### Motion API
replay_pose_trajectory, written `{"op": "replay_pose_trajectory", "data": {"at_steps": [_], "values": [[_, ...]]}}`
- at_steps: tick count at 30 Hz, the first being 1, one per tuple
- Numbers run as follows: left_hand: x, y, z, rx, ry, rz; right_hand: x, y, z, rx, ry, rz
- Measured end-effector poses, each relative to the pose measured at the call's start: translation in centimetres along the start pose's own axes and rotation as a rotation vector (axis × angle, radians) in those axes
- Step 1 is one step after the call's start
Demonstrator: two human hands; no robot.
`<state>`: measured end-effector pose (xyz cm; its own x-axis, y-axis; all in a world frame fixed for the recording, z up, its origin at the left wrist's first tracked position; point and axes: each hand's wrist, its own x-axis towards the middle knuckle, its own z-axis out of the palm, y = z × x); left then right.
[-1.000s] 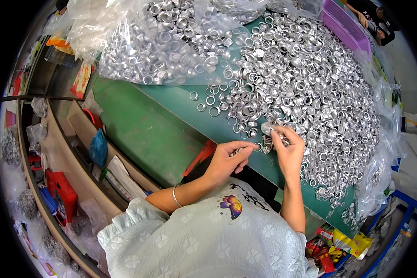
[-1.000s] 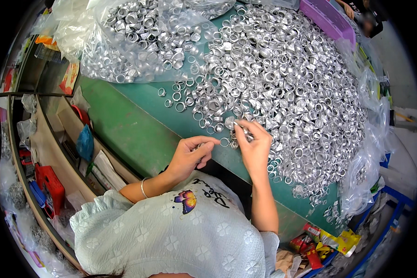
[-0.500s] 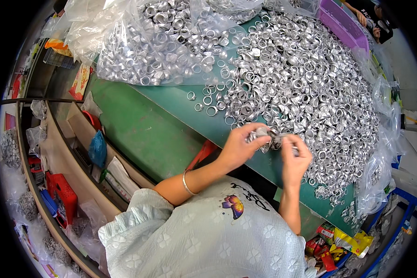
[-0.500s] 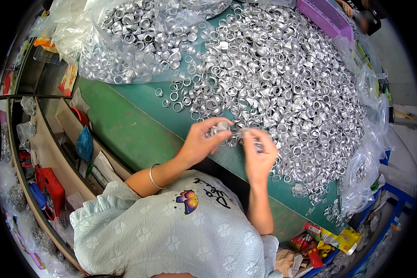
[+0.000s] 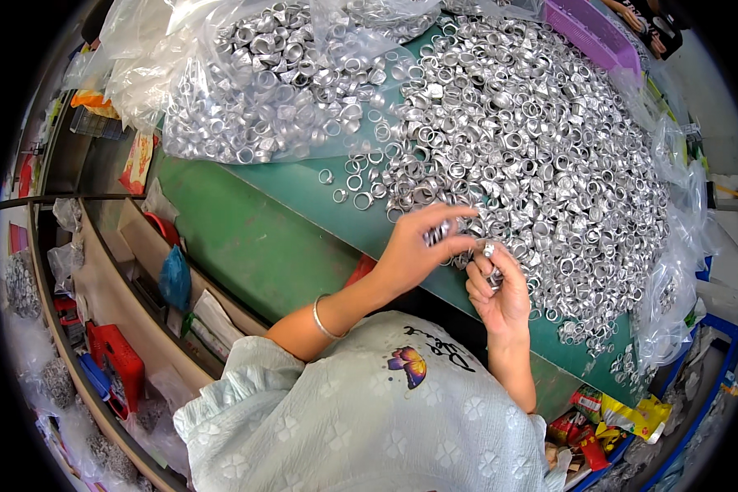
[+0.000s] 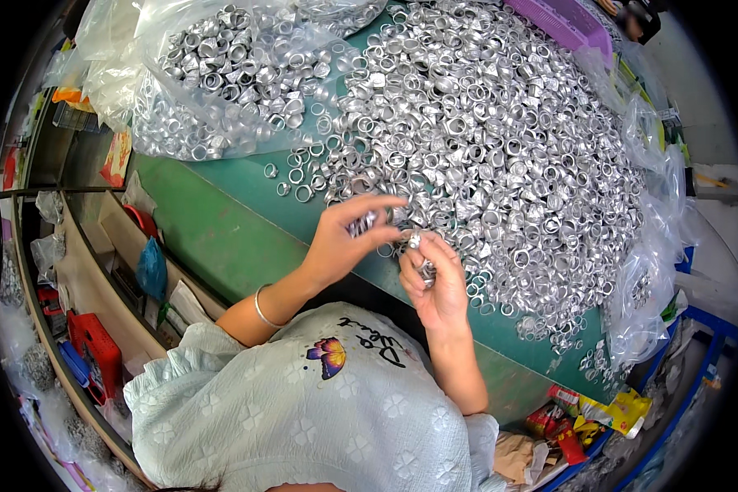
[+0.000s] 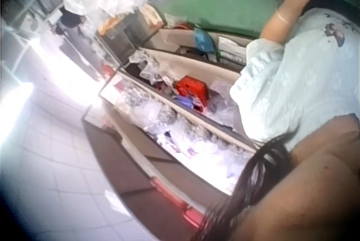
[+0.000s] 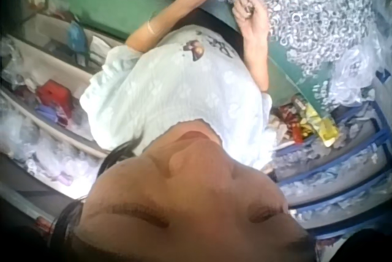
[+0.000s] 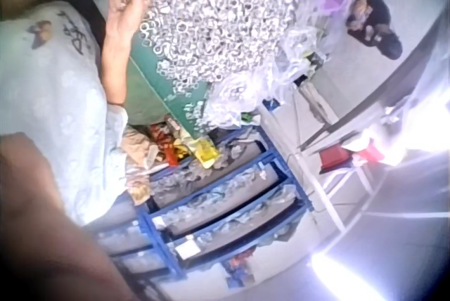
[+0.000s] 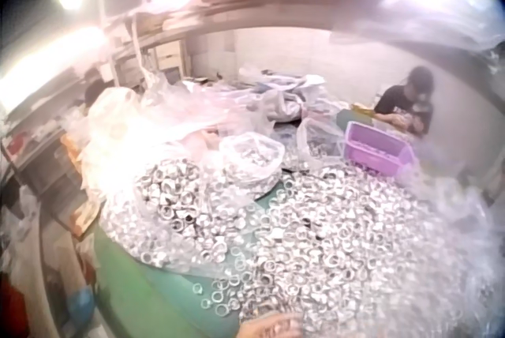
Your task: The person sorts through a large pile of small silver-colored metal ring components on a green work table, picking them up individually or in small handfuls and placing some into a purple plastic bin.
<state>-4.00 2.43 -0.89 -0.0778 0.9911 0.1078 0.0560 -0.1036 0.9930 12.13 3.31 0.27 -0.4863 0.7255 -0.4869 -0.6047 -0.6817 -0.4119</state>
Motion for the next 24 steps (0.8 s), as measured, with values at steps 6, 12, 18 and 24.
{"op": "replay_pose_trajectory", "data": {"at_steps": [6,12,18,24], "values": [[-2.7,1.3,0.2,0.155,-0.123,0.105,-0.3,0.9,0.0,-0.117,-0.072,0.085],[-3.5,2.9,-0.7,0.478,-0.225,0.117,-0.2,2.0,-0.9,-0.124,-0.134,0.099],[-4.0,1.5,-1.3,0.151,-0.051,-0.083,0.0,0.0,-1.0,-0.082,-0.007,-0.112],[-4.9,-0.2,-1.4,0.306,0.0,-0.118,0.7,-1.1,-0.4,-1.423,0.157,-0.635]]}}
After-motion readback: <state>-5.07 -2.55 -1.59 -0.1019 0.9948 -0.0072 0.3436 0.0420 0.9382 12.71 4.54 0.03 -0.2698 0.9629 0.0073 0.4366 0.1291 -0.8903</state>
